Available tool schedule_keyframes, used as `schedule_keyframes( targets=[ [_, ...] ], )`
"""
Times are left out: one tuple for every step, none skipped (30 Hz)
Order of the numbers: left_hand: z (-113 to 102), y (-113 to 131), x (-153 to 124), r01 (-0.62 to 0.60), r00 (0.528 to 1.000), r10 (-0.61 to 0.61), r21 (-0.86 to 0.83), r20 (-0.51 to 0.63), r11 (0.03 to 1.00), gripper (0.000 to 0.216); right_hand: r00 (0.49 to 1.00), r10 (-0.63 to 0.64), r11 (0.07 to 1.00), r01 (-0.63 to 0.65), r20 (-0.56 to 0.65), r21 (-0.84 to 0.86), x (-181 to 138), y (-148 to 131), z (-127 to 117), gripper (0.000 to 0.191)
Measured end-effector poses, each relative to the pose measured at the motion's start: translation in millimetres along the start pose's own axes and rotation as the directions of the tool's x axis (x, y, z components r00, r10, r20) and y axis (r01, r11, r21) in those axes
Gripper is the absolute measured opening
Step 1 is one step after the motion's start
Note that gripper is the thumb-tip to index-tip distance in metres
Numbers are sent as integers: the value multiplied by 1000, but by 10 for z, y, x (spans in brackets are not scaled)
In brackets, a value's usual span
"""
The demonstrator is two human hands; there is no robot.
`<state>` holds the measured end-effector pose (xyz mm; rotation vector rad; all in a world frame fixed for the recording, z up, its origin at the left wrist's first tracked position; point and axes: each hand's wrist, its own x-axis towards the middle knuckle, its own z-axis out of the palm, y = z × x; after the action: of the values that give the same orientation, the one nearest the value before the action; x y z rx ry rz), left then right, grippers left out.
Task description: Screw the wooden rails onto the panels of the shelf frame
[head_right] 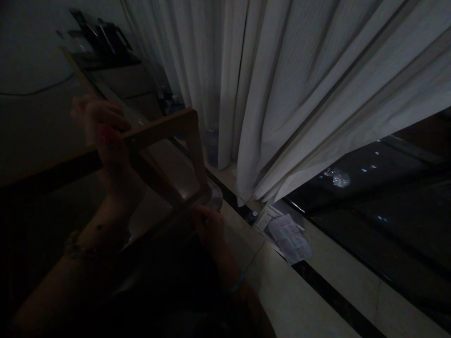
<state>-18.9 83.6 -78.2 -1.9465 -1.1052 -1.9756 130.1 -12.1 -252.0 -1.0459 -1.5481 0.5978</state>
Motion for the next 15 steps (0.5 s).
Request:
schedule_keyframes(
  targets=[
    [4,-10,1,-3,1000,3,-1,-3,1000,53,998,64,997,-63,-19,40,19,-22,12,18],
    [6,-12,1,-2,1000,2,-4,-5,1000,54,989,147,984,-143,-28,109,24,-42,27,18],
    [6,-5,2,5,1000,-5,-7,-4,1000,54,970,243,952,-234,-25,196,16,-61,46,20],
    [2,9,2,12,1000,-12,-10,-1,1000,54,940,341,900,-324,-9,291,-4,-77,70,23],
    [-3,31,2,19,1000,-19,-14,1,1000,53,904,428,835,-402,17,376,-33,-91,98,27],
    [-11,56,3,30,1000,-30,-17,8,999,53,868,495,773,-459,35,438,-69,-101,130,29],
    [-19,81,3,45,999,-45,-19,18,999,53,834,550,721,-500,41,480,-106,-108,163,31],
    [-26,102,4,62,998,-61,-21,28,998,53,803,594,684,-528,34,503,-142,-111,195,32],
    [-32,116,5,73,997,-72,-21,37,997,53,781,624,667,-543,16,510,-173,-110,223,32],
    [-36,122,5,75,997,-74,-21,38,997,53,772,635,675,-545,-15,497,-198,-105,244,32],
    [-37,121,5,67,997,-67,-19,39,998,53,779,625,709,-537,-55,457,-214,-96,255,31],
    [-35,114,5,51,998,-50,-15,33,999,52,801,590,764,-514,-100,390,-223,-83,257,30],
    [-32,105,4,32,999,-32,-7,25,999,52,837,529,829,-474,-139,297,-225,-64,249,28],
    [-29,95,3,18,1000,-18,3,23,1000,50,880,444,891,-414,-169,186,-223,-42,234,26],
    [-25,86,1,13,1000,-13,11,24,1000,49,919,346,938,-339,-191,68,-219,-17,216,25]
  ],
)
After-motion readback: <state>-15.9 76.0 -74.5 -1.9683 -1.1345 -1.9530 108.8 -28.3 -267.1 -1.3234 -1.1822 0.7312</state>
